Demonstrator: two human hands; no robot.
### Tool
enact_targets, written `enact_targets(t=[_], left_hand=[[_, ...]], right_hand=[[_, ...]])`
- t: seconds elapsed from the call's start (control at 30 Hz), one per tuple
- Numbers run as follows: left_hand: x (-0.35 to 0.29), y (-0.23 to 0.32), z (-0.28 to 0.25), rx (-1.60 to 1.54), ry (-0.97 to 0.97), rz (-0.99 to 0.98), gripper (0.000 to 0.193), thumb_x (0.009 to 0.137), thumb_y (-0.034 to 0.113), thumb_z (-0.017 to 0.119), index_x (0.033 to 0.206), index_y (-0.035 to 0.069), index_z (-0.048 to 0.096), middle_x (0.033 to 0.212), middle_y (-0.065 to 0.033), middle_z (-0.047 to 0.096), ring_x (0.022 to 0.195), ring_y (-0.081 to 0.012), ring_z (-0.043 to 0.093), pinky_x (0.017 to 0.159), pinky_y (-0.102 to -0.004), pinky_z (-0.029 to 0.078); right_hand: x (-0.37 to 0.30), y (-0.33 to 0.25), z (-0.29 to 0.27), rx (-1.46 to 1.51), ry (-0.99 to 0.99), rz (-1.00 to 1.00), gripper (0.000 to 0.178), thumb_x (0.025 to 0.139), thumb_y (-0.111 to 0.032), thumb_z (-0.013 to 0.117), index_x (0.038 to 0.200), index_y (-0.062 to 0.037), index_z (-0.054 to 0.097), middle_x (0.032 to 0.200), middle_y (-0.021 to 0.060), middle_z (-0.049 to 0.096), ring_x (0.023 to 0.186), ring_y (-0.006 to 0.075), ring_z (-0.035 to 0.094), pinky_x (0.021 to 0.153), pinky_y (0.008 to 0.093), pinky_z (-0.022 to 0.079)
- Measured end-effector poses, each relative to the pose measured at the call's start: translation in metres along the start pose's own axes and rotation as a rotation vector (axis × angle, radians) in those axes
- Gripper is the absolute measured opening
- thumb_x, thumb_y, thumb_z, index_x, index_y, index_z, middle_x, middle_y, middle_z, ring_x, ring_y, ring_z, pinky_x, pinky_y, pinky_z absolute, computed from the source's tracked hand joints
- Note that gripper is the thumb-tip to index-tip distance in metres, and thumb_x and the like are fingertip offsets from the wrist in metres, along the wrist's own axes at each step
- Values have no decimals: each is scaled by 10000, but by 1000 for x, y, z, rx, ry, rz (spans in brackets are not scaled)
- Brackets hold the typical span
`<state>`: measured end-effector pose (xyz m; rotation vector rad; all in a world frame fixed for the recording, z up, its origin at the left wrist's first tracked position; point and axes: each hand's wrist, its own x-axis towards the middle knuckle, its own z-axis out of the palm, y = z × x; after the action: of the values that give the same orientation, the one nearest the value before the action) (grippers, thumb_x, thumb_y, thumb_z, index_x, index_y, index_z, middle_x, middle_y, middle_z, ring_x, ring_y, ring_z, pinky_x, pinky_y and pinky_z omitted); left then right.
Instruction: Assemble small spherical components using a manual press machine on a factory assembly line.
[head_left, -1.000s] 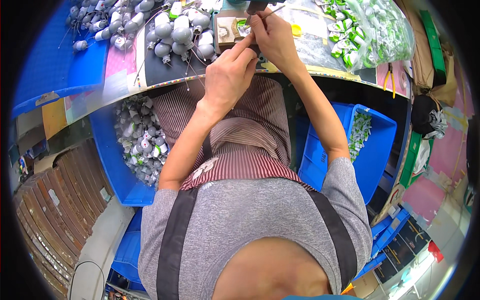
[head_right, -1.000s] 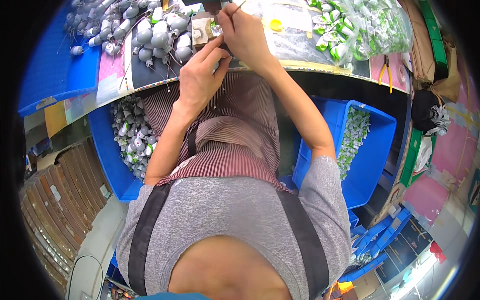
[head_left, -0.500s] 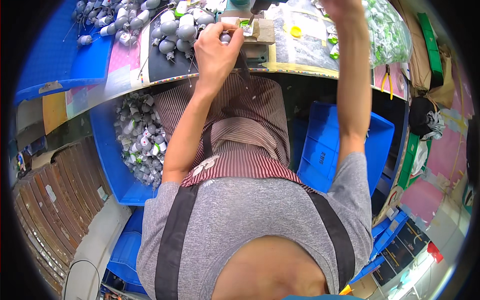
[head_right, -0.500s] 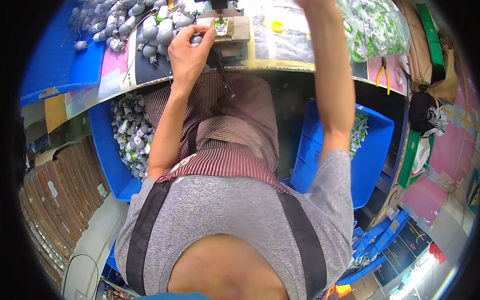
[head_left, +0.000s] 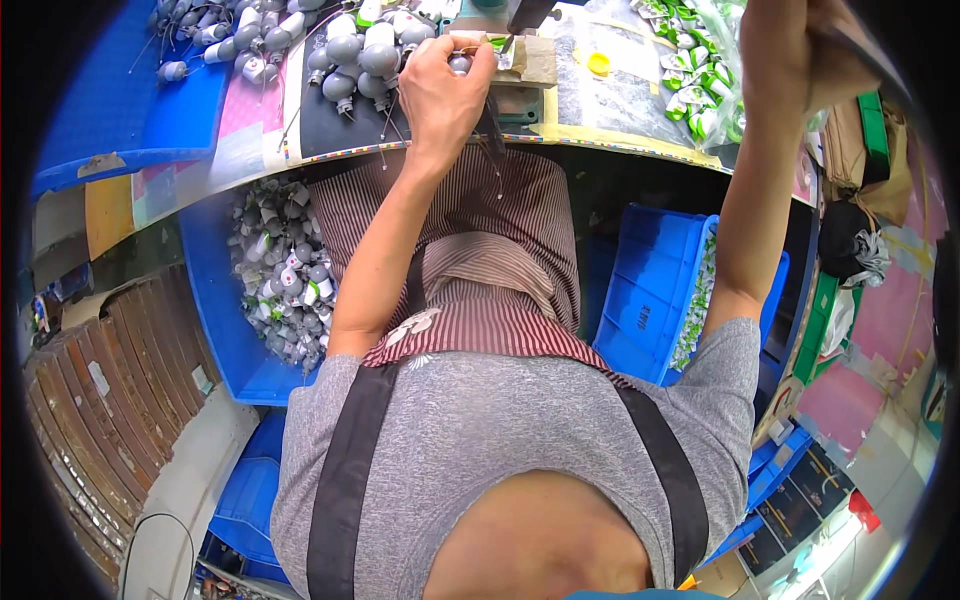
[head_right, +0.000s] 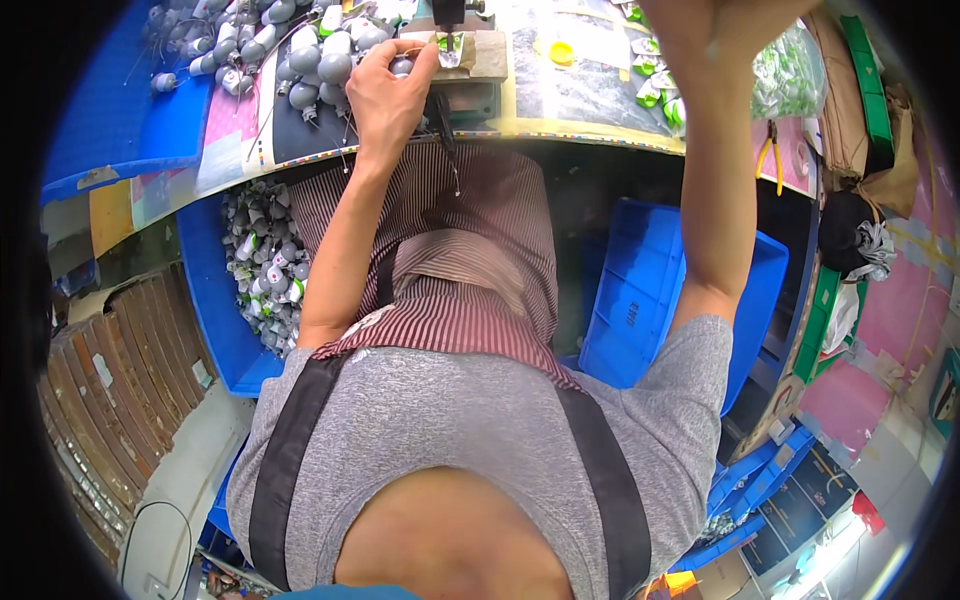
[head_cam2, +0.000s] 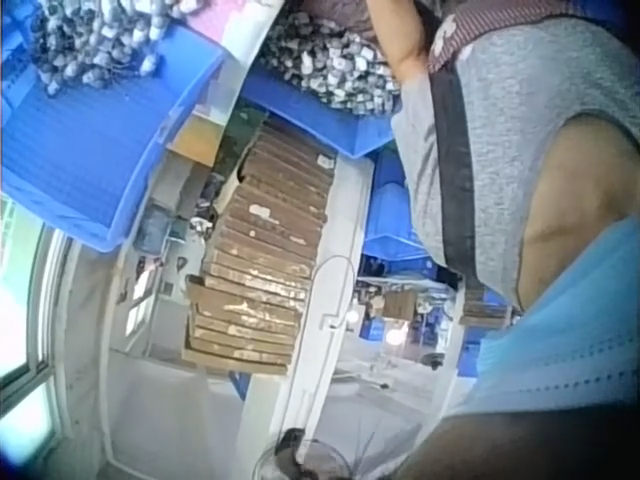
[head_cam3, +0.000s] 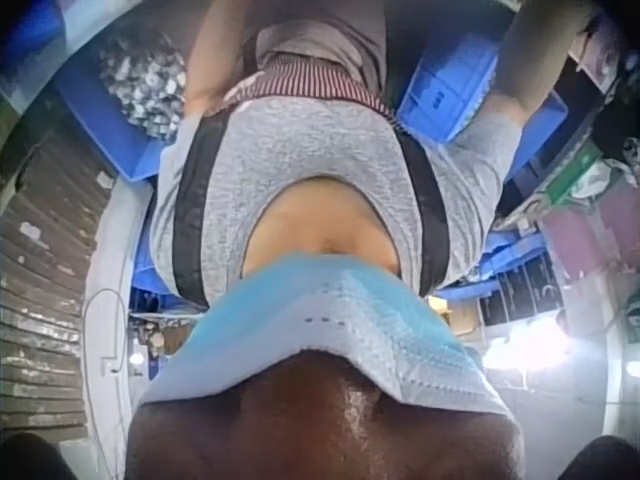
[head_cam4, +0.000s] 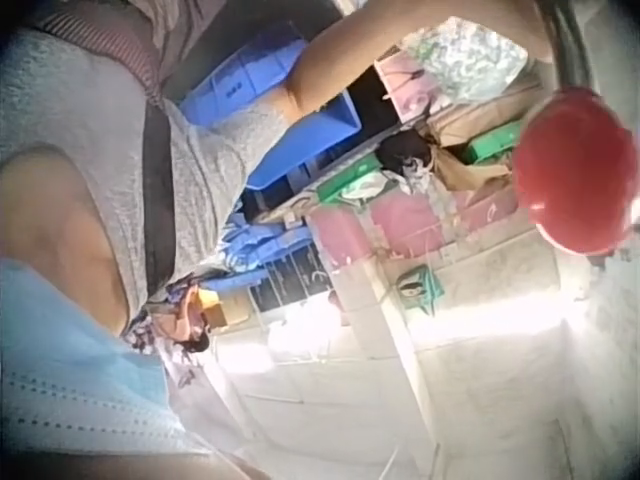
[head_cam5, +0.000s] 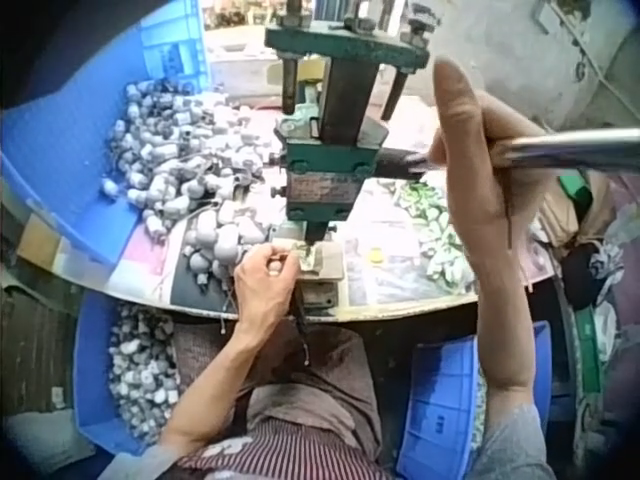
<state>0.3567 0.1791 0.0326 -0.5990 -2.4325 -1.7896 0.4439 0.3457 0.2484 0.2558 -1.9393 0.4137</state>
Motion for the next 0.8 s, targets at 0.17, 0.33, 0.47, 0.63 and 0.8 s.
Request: enact_targets(t=[0.17, 0.33, 0.47, 0.63, 0.8], left_hand=[[-2, 1, -2, 17, -32, 15, 215, 847, 265, 728, 913, 62, 755, 865, -122, 700, 792, -294, 671, 759, -406, 517], [-1, 4, -2, 43, -64, 78, 195, 866, 245, 725, 914, 57, 731, 882, -118, 703, 798, -294, 668, 776, -403, 513], [-1, -1, -4, -2, -41, 107, 180, 874, 226, 720, 910, 50, 712, 881, -114, 699, 778, -292, 656, 763, -415, 508], [-1, 2, -6, 9, -57, 83, 173, 868, 217, 718, 906, 48, 710, 874, -117, 693, 778, -306, 647, 761, -428, 503], [2, 4, 6, 57, -54, 114, 163, 860, 215, 716, 896, 55, 709, 865, -121, 685, 822, -331, 642, 779, -436, 495]], right_hand=[[-29, -27, -16, -426, -202, -70, 378, 944, -97, 732, 601, -62, 578, 507, 41, 477, 425, 101, 429, 430, 294, 285], [-64, 11, -14, -281, -131, -443, 177, 778, -160, 881, 727, -60, 744, 549, 16, 525, 485, 142, 522, 470, 257, 402], [-96, 12, 3, -301, -95, -365, 133, 785, -158, 879, 799, -96, 763, 569, -14, 489, 472, 125, 468, 447, 255, 360], [-115, 14, 4, -184, -157, -230, 187, 899, -166, 766, 1077, -107, 756, 627, -1, 485, 496, 136, 451, 445, 253, 340], [-72, 22, -8, 24, -14, -32, 133, 964, -117, 613, 1017, -38, 707, 682, 89, 575, 580, 213, 566, 549, 300, 454]])
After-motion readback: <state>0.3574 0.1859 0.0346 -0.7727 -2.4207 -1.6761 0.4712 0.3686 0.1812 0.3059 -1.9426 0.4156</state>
